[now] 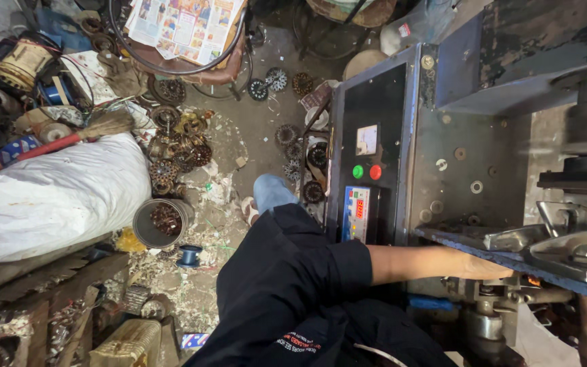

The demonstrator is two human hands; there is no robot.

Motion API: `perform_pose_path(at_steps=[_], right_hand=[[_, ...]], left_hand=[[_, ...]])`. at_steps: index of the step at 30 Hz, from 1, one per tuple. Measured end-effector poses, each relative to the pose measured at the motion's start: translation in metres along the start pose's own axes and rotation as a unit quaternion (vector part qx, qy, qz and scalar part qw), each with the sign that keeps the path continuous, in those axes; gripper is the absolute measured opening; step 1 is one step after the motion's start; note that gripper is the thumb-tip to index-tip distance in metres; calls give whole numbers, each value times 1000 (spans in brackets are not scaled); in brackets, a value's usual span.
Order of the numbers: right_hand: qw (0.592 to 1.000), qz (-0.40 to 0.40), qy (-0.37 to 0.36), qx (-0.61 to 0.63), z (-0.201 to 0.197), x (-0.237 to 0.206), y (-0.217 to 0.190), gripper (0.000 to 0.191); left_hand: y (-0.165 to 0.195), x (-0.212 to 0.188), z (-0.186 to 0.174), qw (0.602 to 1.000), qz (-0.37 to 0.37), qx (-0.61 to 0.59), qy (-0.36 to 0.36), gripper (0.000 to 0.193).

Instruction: The person winds copper wire onto a circular stator using a winding machine. They repeatedly place the stator into the machine, press a button to start winding, and remove the stator after each cycle.

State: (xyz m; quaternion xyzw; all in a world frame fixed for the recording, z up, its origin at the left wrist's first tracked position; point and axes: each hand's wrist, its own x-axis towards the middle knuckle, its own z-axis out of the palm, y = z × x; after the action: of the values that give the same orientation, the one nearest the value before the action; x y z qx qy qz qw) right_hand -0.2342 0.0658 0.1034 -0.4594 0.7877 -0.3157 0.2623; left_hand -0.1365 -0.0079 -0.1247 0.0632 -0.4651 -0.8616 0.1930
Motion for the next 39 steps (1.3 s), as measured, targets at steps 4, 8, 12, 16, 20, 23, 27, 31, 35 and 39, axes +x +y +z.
perform_pose_path(at_steps=[4,8,12,16,20,23,27,31,35,39], right_hand=[[999,19,-13,23,0,0,-5,51],[1000,22,1,10,0,0,-6,50],[1000,22,2,8,1,-1,-7,49],[1000,22,7,3,1,-3,-7,49],[1000,21,13,6,0,-4,-7,48],[1000,21,10,7,2,-4,-6,47],[1000,23,10,8,1,-6,-5,47],[1000,20,11,7,1,-6,-5,46],[1000,15,11,5,2,-4,-6,45],[1000,7,15,6,2,-1,-7,45]], left_hand=[[1,-1,-1,1000,2,2,2,48],[2,1,0,1000,2,3,0,49],[2,2,2,1000,5,3,1,49],[1,2,2,1000,6,5,4,49],[1,4,3,1000,5,5,-2,49],[1,6,2,1000,6,6,0,49],[1,8,3,1000,7,7,-2,49],[1,9,4,1000,6,8,-6,49],[1,10,5,1000,6,7,-6,49],[2,12,6,1000,6,9,-8,49]])
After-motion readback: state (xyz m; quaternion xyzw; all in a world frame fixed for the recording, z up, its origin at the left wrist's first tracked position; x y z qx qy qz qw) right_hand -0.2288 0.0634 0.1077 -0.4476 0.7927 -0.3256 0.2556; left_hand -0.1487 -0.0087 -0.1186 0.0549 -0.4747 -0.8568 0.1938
